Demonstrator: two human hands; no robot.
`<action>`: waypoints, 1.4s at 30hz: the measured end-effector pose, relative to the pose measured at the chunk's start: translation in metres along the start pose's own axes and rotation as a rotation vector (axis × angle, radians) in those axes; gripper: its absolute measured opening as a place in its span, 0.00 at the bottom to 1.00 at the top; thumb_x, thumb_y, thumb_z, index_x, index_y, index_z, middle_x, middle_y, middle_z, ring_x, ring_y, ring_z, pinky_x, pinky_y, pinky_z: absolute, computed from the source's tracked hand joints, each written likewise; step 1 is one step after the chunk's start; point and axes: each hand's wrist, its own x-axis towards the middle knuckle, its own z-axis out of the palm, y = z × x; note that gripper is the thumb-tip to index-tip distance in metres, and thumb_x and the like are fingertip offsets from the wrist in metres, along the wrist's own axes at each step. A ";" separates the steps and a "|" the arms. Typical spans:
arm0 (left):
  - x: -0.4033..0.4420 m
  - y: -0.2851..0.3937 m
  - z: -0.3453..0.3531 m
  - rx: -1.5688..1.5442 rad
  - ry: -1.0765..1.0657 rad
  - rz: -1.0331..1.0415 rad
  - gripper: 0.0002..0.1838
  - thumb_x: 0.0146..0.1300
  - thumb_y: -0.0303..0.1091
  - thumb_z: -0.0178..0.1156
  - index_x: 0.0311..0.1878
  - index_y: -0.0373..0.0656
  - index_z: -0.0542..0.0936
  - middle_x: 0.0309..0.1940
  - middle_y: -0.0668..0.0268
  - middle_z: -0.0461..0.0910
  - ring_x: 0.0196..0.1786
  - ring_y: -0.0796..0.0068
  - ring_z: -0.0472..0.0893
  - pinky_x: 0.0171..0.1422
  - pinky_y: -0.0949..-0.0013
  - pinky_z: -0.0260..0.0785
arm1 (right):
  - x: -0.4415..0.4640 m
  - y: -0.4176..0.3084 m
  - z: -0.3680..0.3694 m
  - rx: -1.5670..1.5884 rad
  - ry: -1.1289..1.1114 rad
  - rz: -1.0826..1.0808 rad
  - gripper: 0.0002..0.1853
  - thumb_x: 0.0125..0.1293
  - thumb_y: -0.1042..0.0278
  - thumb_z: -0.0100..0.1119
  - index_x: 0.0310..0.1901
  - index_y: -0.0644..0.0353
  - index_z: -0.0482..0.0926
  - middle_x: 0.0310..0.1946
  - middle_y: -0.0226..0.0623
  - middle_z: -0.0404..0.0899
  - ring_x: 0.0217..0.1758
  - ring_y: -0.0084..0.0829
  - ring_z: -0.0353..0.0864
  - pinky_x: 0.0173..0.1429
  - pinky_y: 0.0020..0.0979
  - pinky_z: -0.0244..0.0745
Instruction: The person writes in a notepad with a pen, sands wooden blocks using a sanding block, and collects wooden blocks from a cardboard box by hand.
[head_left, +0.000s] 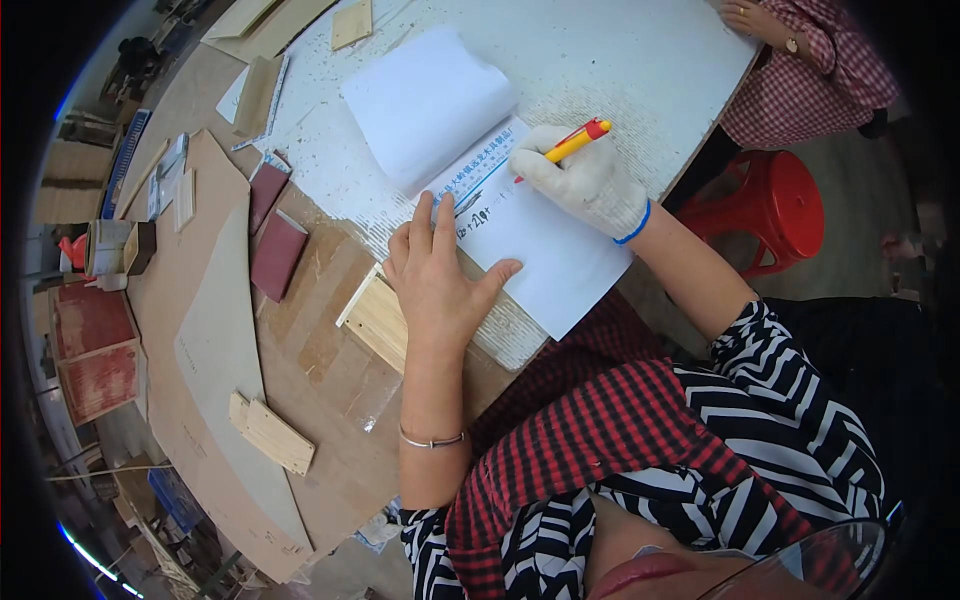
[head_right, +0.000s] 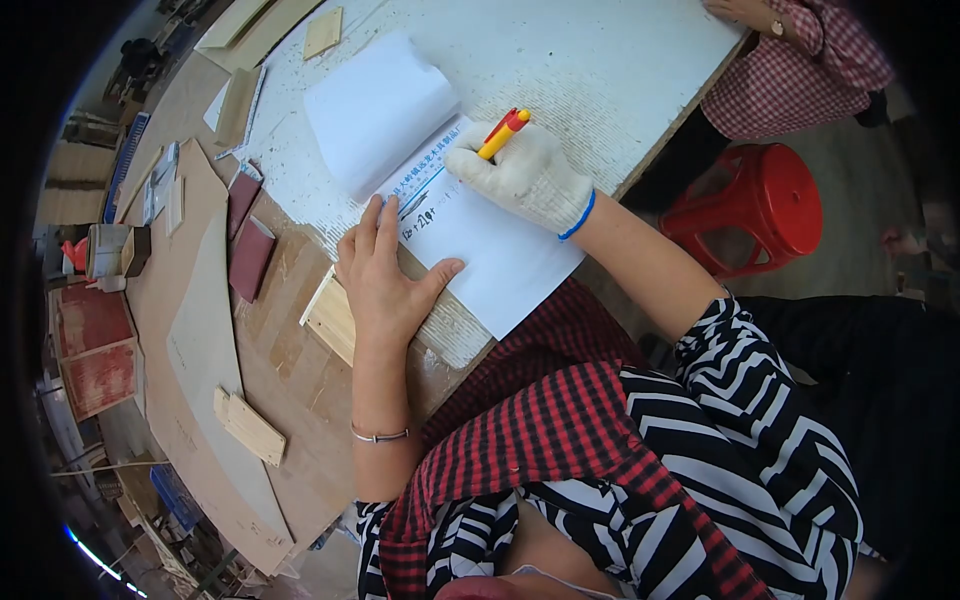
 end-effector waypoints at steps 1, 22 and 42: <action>0.000 0.000 0.000 -0.002 -0.003 -0.003 0.51 0.37 0.54 0.78 0.65 0.39 0.73 0.67 0.50 0.69 0.63 0.49 0.68 0.67 0.50 0.59 | 0.000 0.001 0.001 -0.001 0.000 0.001 0.08 0.67 0.68 0.56 0.35 0.61 0.81 0.27 0.33 0.80 0.30 0.24 0.78 0.37 0.27 0.73; 0.000 -0.001 0.000 0.000 -0.001 0.002 0.51 0.38 0.56 0.77 0.65 0.39 0.72 0.66 0.50 0.70 0.63 0.47 0.69 0.67 0.49 0.59 | 0.000 0.008 0.002 0.109 -0.015 0.185 0.09 0.68 0.66 0.56 0.36 0.61 0.82 0.28 0.29 0.81 0.30 0.18 0.79 0.35 0.24 0.74; 0.001 0.006 -0.011 -0.043 0.082 0.052 0.43 0.44 0.50 0.76 0.64 0.39 0.74 0.64 0.50 0.72 0.62 0.48 0.70 0.66 0.50 0.61 | 0.047 0.030 -0.055 -0.608 -0.149 0.303 0.21 0.66 0.49 0.53 0.50 0.56 0.81 0.40 0.46 0.83 0.43 0.43 0.83 0.50 0.41 0.76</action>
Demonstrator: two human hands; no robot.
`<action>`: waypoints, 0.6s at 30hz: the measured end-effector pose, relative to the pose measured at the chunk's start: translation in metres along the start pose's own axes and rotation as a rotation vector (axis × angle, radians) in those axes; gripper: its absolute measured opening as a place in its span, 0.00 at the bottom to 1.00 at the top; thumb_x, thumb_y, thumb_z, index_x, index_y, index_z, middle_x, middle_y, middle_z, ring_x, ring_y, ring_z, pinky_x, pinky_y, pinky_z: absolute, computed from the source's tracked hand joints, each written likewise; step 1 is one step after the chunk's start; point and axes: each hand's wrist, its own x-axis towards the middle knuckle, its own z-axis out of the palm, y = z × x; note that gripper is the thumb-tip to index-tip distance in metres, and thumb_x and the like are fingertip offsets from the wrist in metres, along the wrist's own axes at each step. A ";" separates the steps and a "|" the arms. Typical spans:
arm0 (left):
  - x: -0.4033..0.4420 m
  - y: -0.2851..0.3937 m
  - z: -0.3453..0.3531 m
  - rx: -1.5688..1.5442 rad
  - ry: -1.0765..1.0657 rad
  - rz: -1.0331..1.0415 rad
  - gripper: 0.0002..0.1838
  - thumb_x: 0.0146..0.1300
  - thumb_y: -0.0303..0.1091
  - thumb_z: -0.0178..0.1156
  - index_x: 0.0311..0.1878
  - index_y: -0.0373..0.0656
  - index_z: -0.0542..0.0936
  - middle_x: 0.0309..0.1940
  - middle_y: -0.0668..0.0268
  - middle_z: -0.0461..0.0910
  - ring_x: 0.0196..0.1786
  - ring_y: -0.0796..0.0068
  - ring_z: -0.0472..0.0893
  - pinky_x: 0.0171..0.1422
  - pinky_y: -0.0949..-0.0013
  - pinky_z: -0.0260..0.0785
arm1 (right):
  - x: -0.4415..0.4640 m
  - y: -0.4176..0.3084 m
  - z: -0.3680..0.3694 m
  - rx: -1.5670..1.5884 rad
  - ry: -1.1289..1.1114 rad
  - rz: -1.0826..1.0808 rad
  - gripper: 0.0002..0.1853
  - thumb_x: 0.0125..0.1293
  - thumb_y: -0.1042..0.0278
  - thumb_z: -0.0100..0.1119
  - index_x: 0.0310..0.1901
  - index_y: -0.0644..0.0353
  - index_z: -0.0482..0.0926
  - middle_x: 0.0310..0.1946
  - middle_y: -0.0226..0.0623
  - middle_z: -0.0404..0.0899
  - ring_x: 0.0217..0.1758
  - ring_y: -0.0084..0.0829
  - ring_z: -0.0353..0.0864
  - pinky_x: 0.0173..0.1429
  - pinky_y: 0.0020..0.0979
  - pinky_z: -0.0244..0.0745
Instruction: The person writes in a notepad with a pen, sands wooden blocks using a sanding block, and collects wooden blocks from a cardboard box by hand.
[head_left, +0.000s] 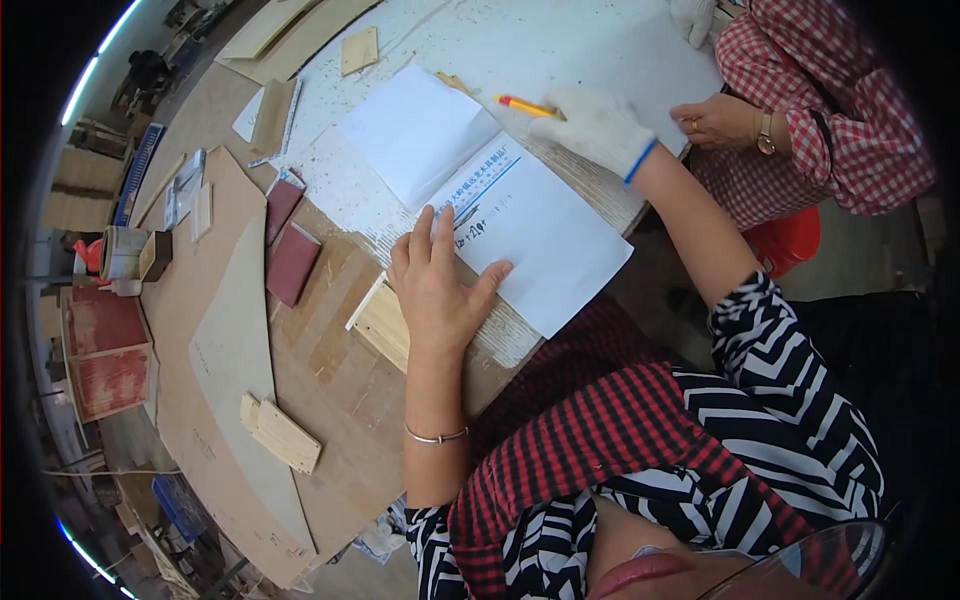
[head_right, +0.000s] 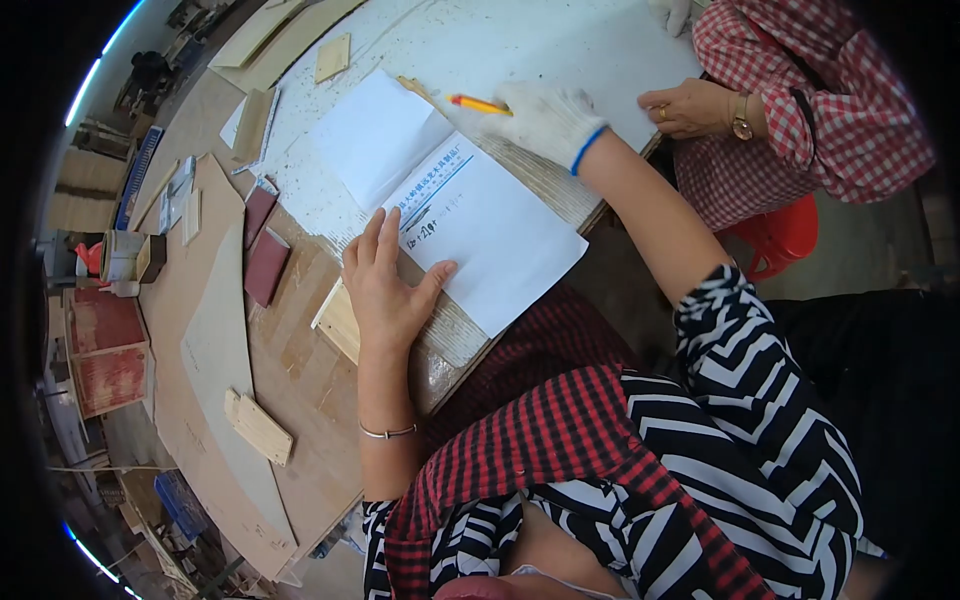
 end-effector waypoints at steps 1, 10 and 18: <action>-0.001 0.001 -0.003 0.006 0.005 0.000 0.43 0.44 0.50 0.76 0.64 0.39 0.74 0.64 0.50 0.72 0.62 0.48 0.70 0.66 0.50 0.61 | 0.009 -0.001 0.003 -0.031 -0.053 0.031 0.22 0.65 0.47 0.52 0.51 0.55 0.81 0.42 0.45 0.83 0.46 0.44 0.83 0.52 0.42 0.75; -0.022 0.021 -0.060 -0.093 0.050 0.019 0.32 0.53 0.41 0.72 0.61 0.39 0.77 0.61 0.52 0.75 0.61 0.51 0.72 0.64 0.55 0.64 | 0.004 0.010 0.014 -0.017 0.225 -0.106 0.21 0.62 0.48 0.54 0.51 0.49 0.82 0.44 0.42 0.83 0.47 0.45 0.83 0.54 0.46 0.76; -0.029 0.067 -0.106 -0.470 0.013 0.245 0.34 0.57 0.42 0.70 0.64 0.36 0.74 0.63 0.51 0.73 0.66 0.55 0.71 0.66 0.59 0.65 | 0.003 0.021 0.015 -0.094 0.105 -0.198 0.19 0.60 0.54 0.56 0.52 0.50 0.81 0.43 0.39 0.83 0.46 0.43 0.83 0.52 0.42 0.78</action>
